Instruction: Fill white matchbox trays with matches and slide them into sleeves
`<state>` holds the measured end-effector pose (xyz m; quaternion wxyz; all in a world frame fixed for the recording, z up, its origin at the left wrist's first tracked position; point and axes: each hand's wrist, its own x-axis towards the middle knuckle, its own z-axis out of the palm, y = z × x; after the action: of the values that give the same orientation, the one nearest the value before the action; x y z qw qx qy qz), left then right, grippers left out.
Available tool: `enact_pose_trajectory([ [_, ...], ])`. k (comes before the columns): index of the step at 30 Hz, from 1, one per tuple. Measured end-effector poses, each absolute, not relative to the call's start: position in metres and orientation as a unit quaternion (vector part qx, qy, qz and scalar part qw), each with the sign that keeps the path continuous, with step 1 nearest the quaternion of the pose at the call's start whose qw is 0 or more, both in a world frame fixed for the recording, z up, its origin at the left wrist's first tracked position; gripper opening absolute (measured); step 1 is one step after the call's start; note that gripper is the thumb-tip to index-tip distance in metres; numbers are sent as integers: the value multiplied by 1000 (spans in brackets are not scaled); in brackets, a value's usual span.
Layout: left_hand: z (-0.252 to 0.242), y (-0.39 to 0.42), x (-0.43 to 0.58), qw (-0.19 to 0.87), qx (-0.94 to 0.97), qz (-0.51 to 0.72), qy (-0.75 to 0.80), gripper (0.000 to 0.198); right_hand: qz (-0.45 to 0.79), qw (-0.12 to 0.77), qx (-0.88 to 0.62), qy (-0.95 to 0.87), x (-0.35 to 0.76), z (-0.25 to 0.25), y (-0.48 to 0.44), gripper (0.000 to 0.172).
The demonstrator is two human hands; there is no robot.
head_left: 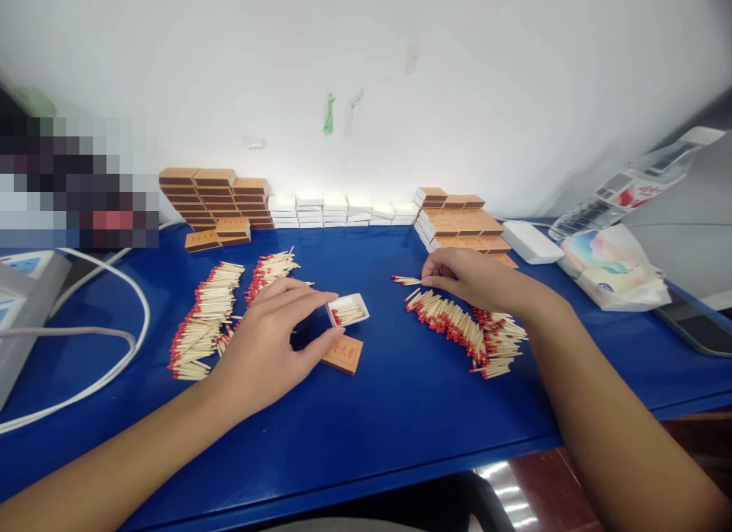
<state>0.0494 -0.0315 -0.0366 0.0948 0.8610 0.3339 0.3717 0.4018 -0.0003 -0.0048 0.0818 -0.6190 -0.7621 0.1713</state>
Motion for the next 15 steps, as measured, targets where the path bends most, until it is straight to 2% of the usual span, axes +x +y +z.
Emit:
enact_pose_trajectory([
  [6,-35,-33,50,95,862,370,333,27,183,94,-605,-769,403,-6,-2,40],
  [15,-35,-33,49,103,859,372,337,27,188,146,-564,-791,395,-3,-5,34],
])
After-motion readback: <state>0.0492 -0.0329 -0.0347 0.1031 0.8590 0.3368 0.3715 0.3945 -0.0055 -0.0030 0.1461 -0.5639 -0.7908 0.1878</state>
